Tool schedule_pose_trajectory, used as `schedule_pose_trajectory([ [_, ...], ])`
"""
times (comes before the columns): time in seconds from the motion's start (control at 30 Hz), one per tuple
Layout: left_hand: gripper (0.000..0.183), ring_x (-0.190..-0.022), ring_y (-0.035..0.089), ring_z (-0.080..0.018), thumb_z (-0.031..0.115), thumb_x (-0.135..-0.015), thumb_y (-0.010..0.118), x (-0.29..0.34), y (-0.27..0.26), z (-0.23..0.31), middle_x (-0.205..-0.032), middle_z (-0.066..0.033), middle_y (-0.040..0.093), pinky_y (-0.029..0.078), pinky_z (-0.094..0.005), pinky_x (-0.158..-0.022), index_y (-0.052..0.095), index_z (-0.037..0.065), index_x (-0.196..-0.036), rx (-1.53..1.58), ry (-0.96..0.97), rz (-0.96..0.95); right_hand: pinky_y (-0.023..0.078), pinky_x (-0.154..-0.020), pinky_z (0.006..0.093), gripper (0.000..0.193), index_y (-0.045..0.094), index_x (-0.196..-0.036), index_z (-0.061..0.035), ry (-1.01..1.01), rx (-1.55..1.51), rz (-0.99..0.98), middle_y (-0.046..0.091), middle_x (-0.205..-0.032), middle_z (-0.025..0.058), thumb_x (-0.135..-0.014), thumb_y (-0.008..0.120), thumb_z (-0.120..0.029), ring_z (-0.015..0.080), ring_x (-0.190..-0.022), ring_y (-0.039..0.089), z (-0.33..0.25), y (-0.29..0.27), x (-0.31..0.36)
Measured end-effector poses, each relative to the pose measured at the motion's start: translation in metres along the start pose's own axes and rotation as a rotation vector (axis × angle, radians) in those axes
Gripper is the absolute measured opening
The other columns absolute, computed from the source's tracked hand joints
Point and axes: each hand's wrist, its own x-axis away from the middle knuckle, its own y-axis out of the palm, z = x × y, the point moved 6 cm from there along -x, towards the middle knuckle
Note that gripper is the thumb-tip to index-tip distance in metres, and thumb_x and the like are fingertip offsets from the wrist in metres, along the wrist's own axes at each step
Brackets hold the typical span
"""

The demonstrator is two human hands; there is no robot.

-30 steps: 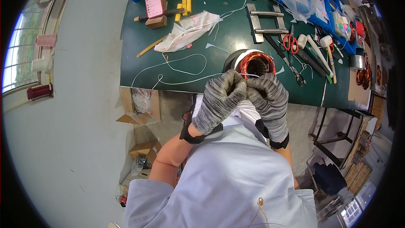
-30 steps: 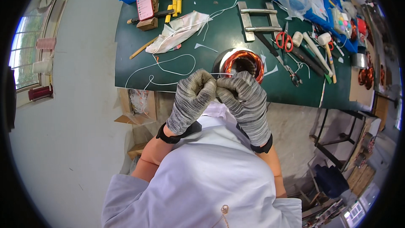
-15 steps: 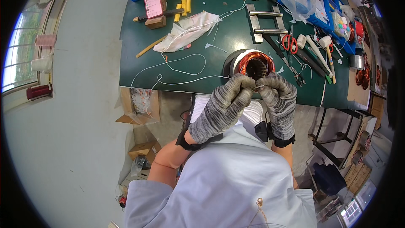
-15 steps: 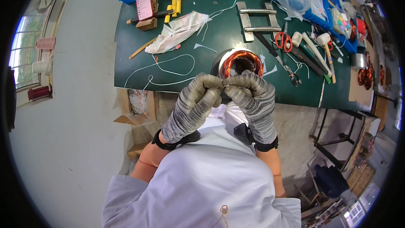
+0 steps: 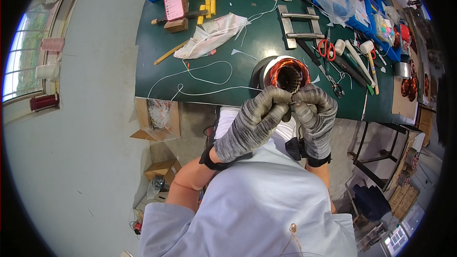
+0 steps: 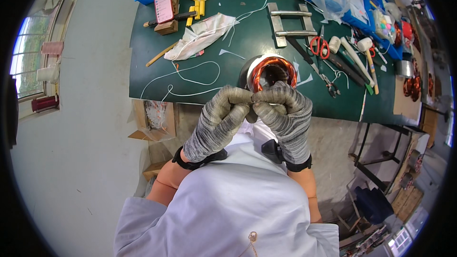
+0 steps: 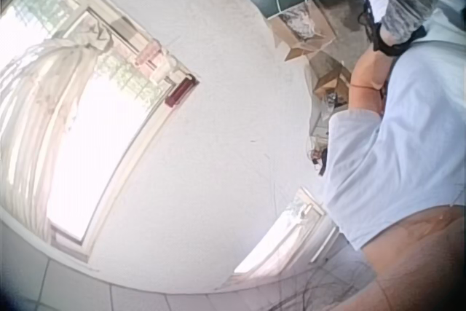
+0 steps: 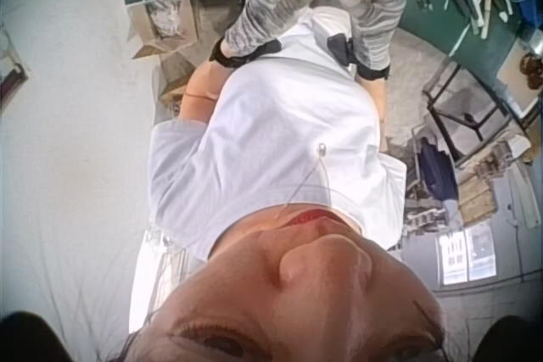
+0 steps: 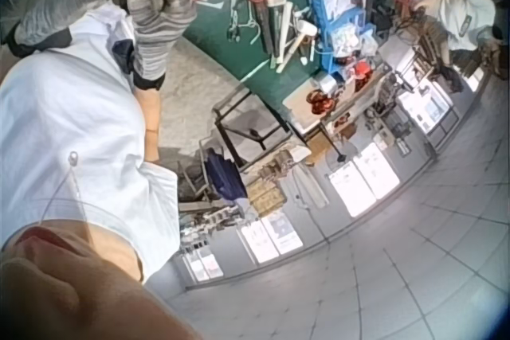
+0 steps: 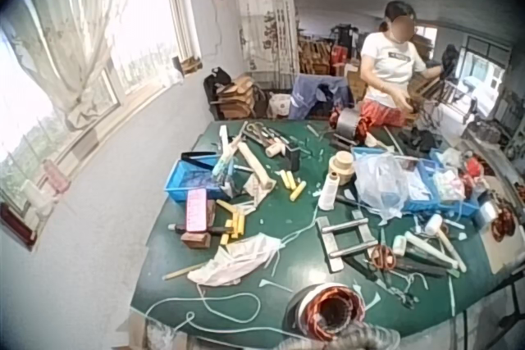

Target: Use scissors and wire to assemble or repair a motor stator on a workbench.

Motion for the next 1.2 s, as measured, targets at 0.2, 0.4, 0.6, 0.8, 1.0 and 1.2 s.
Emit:
schedule_pose_trajectory([
  [0.2,0.020,-0.073,0.055,-0.0121,0.015,-0.091,0.048,0.002,0.000,-0.002,-0.079,-0.0061,0.057,0.045,-0.0256,-0.068,0.051,0.001,-0.105,-0.051,0.070,-0.005,0.044,-0.065,0.0251,0.014,0.066,-0.083,-0.0014,-0.045,-0.061,0.006,0.060,-0.074,0.0043,-0.071,0.072,-0.007,0.0120,-0.067,0.055,0.001,0.001,0.001],
  [0.4,0.014,-0.072,0.049,-0.0059,0.007,-0.089,0.048,-0.001,-0.002,0.000,-0.082,-0.0016,0.054,0.043,-0.0207,-0.068,0.052,0.001,-0.101,-0.134,0.064,0.023,0.043,-0.065,0.0240,0.014,0.066,-0.086,-0.0014,0.000,-0.092,-0.011,0.060,-0.077,0.0049,-0.073,0.070,-0.005,0.0119,-0.069,0.055,0.000,0.006,0.001],
  [0.6,0.013,-0.070,0.054,-0.0065,0.007,-0.089,0.049,-0.002,-0.008,0.001,-0.079,-0.0023,0.056,0.045,-0.0214,-0.064,0.053,0.002,-0.100,-0.238,-0.025,0.053,0.043,-0.066,0.0226,0.015,0.066,-0.092,-0.0015,0.072,0.026,-0.039,0.060,-0.077,0.0031,-0.078,0.064,-0.003,0.0102,-0.072,0.055,0.003,0.007,-0.002],
  [0.8,0.013,-0.065,0.057,-0.0211,0.009,-0.087,0.052,-0.005,-0.013,0.001,-0.074,-0.0100,0.058,0.046,-0.0279,-0.062,0.053,0.004,-0.100,-0.387,-0.055,0.086,0.043,-0.068,0.0221,0.014,0.066,-0.093,-0.0019,0.149,0.047,-0.013,0.061,-0.079,0.0025,-0.081,0.062,-0.008,0.0089,-0.074,0.055,0.012,0.010,-0.003],
  [1.0,0.021,-0.076,0.062,-0.0200,0.008,-0.085,0.055,-0.013,-0.010,0.018,-0.087,-0.0119,0.061,0.049,-0.0292,-0.067,0.053,-0.001,-0.105,-0.526,0.055,0.043,0.043,-0.070,0.0206,0.014,0.064,-0.094,-0.0037,0.299,-0.293,0.024,0.060,-0.083,0.0006,-0.084,0.060,-0.013,0.0072,-0.076,0.053,0.026,0.009,-0.003],
  [1.2,0.019,-0.078,0.057,-0.0095,0.013,-0.091,0.047,-0.021,-0.011,0.002,-0.088,-0.0094,0.060,0.047,-0.0205,-0.066,0.056,0.000,-0.102,0.078,0.124,0.215,0.037,-0.060,0.0171,0.021,0.056,-0.102,-0.0082,0.480,-0.974,-0.035,0.052,-0.080,-0.0040,-0.085,0.060,-0.019,0.0046,-0.065,0.045,0.051,0.030,-0.007],
])
